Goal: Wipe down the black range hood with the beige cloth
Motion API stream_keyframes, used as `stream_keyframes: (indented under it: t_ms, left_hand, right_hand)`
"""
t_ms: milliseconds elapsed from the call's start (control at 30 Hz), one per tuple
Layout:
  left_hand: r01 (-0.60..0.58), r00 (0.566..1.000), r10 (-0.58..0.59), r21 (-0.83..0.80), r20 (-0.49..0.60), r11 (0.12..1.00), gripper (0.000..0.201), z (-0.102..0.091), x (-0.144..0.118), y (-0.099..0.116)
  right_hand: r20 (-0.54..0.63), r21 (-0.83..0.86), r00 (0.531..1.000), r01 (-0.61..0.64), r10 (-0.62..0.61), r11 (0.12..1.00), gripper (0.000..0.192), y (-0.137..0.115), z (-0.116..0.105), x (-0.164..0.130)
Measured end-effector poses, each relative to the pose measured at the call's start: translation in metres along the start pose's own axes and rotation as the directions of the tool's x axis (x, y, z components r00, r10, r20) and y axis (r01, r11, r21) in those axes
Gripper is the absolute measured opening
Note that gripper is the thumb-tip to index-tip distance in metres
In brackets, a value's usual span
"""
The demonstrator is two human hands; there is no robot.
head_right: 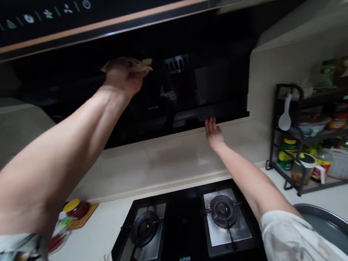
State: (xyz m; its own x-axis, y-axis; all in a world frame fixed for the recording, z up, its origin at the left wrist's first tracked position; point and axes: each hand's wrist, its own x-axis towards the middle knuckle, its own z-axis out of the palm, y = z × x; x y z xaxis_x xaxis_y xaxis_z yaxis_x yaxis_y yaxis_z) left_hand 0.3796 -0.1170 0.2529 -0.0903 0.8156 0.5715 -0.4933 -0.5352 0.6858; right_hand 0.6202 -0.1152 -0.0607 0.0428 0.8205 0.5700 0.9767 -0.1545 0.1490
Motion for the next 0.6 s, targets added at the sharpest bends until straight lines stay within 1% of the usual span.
stream_keyframes:
  t_ms: [67, 133, 200, 267, 300, 333, 367, 400, 467, 533, 600]
  left_hand:
    - [0.052, 0.999, -0.051, -0.056, 0.015, 0.997, 0.036, 0.034, -0.023, -0.003]
    - [0.074, 0.997, -0.071, -0.085, 0.039, 0.994, 0.034, 0.07, -0.048, -0.008]
    - [0.107, 0.99, -0.097, -0.1, 0.107, 0.989, 0.034, 0.103, -0.075, -0.01]
    - [0.14, 0.968, -0.11, -0.122, 0.225, 0.983, 0.036, 0.127, -0.101, -0.008]
    - [0.155, 0.955, -0.116, -0.127, 0.273, 0.98, 0.038, 0.134, -0.112, -0.004]
    - [0.161, 0.946, -0.117, -0.126, 0.301, 0.979, 0.04, 0.137, -0.121, 0.001]
    - [0.156, 0.943, -0.112, -0.117, 0.313, 0.981, 0.041, 0.136, -0.128, 0.007]
    - [0.137, 0.945, -0.098, -0.106, 0.311, 0.985, 0.041, 0.13, -0.133, 0.014]
    - [0.065, 0.957, -0.036, -0.092, 0.289, 0.994, 0.042, 0.108, -0.139, 0.03]
    - [-0.009, 0.968, 0.034, -0.101, 0.25, 0.995, 0.047, 0.073, -0.138, 0.049]
    - [-0.048, 0.98, 0.059, -0.061, 0.189, 0.997, 0.052, 0.028, -0.133, 0.07]
  right_hand:
    - [0.006, 0.03, 1.0, 0.003, -0.003, 1.0, 0.074, -0.001, -0.001, 0.001]
    - [0.022, 0.049, 1.0, 0.009, -0.01, 0.999, 0.074, -0.001, -0.001, 0.001]
    - [0.026, 0.059, 1.0, 0.015, -0.016, 0.998, 0.075, -0.001, -0.001, 0.001]
    - [0.007, 0.075, 1.0, 0.027, -0.027, 0.997, 0.074, 0.001, -0.001, 0.0]
    - [-0.003, 0.084, 1.0, 0.032, -0.031, 0.996, 0.074, 0.001, -0.001, 0.0]
    - [-0.01, 0.093, 0.999, 0.037, -0.037, 0.995, 0.074, 0.002, 0.0, 0.0]
    - [-0.013, 0.102, 0.999, 0.044, -0.043, 0.994, 0.074, 0.002, 0.001, 0.001]
    - [-0.014, 0.112, 0.999, 0.049, -0.047, 0.992, 0.074, 0.003, 0.002, 0.001]
    - [-0.027, 0.137, 0.998, 0.057, -0.054, 0.989, 0.074, 0.003, 0.004, 0.003]
    - [-0.042, 0.163, 0.998, 0.057, -0.05, 0.985, 0.073, 0.002, 0.006, 0.004]
    - [-0.049, 0.179, 0.998, 0.055, -0.046, 0.982, 0.073, 0.002, 0.008, 0.005]
